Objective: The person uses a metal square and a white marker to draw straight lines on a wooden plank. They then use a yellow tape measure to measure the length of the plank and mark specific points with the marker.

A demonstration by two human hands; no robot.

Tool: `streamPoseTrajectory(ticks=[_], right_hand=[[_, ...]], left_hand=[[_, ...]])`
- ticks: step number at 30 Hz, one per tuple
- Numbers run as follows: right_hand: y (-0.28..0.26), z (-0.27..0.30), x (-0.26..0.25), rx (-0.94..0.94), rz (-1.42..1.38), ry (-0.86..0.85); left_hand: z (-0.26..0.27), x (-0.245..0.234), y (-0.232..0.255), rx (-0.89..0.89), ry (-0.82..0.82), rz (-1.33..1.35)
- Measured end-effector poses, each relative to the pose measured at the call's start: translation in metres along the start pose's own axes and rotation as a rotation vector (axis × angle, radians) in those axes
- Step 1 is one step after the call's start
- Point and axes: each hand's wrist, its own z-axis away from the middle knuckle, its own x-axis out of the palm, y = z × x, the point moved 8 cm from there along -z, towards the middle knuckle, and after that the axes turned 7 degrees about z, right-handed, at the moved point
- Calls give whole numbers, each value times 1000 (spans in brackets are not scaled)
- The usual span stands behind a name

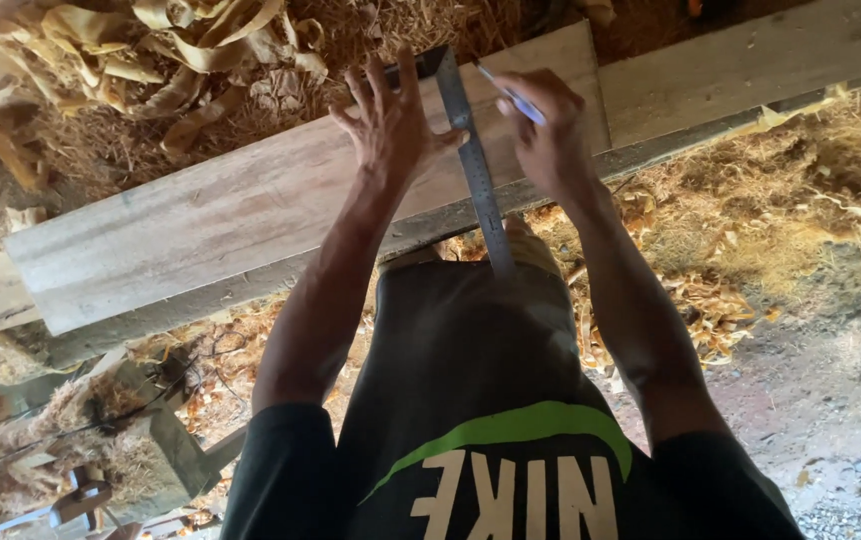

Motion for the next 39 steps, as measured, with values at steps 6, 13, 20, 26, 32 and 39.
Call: streamPoseTrajectory(ticks=[6,13,20,26,32,39], right_hand=[[-3,-15,13,79,96,-217],[-64,30,-38,100,-43,-341],[-60,98,-63,512,-69,-631],[5,124,-116,584,-79,-271],[121,112,-130,604,32,-52],[162,-19,-103,925,-388,31]], left_hand=[[5,-8,4,-12,-1,42],[0,2,-2,0,-31,7],[0,-1,-2,28,-14,11],[-53,-7,-46,215,150,218],[-75,-29,-82,-1,289,548],[-76,-15,-88,-279,395,650]])
